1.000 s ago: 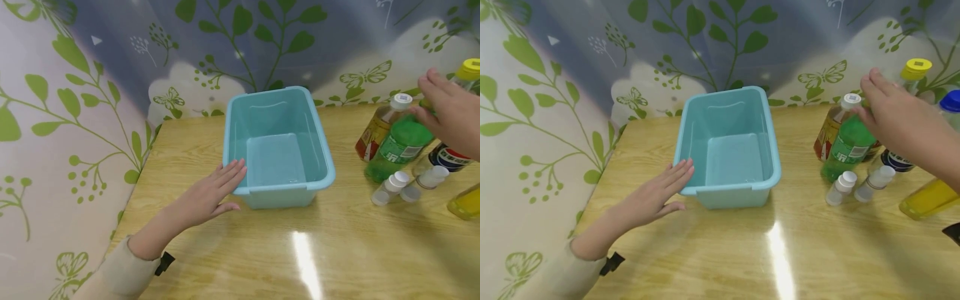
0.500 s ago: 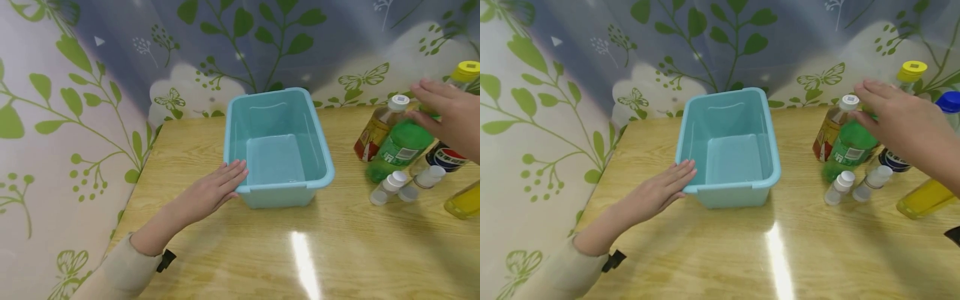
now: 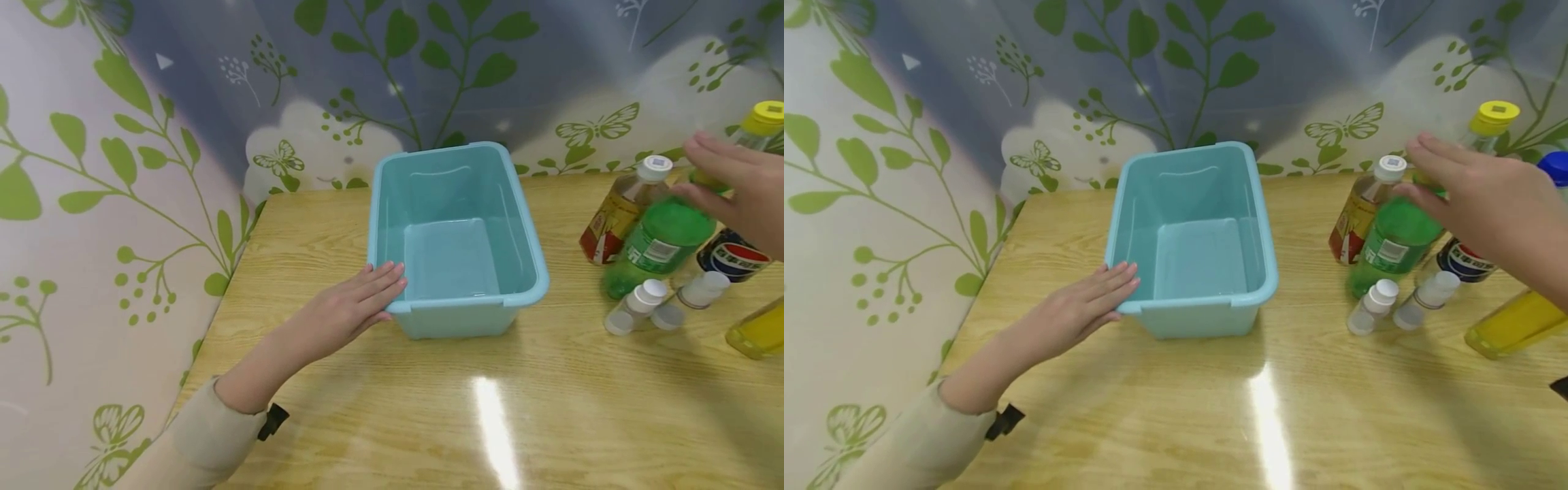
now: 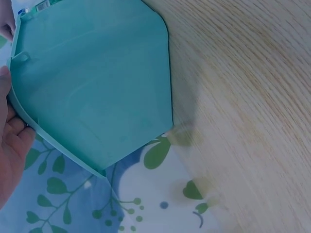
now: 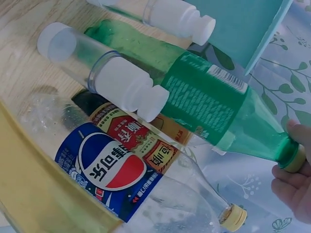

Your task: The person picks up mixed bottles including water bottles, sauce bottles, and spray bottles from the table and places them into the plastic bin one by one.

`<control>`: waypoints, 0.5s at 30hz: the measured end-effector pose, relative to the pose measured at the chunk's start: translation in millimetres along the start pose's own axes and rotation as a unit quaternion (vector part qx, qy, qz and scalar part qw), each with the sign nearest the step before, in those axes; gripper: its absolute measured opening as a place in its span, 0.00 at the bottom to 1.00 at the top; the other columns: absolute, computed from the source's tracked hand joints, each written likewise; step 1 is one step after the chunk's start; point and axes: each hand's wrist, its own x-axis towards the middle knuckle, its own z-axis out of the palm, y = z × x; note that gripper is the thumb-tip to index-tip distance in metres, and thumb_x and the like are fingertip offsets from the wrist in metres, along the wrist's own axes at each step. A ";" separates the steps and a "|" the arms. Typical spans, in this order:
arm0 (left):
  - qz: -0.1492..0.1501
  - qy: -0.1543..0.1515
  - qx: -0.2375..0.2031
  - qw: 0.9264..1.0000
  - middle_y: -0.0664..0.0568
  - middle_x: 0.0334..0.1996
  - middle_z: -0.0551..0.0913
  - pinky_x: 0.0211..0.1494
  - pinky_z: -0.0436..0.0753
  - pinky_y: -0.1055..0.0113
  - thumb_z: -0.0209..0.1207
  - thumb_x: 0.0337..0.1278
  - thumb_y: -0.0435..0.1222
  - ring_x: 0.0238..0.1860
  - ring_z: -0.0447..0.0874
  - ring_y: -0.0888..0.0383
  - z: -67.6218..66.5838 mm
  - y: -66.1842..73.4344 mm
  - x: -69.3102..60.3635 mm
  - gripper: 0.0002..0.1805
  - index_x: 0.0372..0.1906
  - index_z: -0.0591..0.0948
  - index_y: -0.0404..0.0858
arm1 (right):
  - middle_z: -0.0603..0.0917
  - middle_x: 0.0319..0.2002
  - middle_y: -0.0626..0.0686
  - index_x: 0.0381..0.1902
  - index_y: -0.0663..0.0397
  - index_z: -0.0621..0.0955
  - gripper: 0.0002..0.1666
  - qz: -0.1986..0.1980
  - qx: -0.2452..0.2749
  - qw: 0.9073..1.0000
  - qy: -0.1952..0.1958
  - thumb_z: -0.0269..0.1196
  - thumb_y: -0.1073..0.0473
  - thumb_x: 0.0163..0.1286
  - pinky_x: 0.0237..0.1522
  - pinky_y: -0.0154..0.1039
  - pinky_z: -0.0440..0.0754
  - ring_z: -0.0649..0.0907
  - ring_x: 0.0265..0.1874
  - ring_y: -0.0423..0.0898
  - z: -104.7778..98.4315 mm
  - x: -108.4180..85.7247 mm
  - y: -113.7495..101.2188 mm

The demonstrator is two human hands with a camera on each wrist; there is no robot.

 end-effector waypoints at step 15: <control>-0.003 0.009 -0.015 1.000 0.39 0.64 0.71 0.70 0.65 0.58 0.35 0.74 0.45 0.66 0.67 0.48 0.1 0.7 0.0 0.28 0.63 0.71 0.30 | 0.80 0.44 0.74 0.52 0.74 0.77 0.57 -0.015 -0.019 0.999 0.035 0.29 0.26 0.63 0.43 0.62 0.78 0.81 0.37 0.71 -8.2 -2.2 -0.8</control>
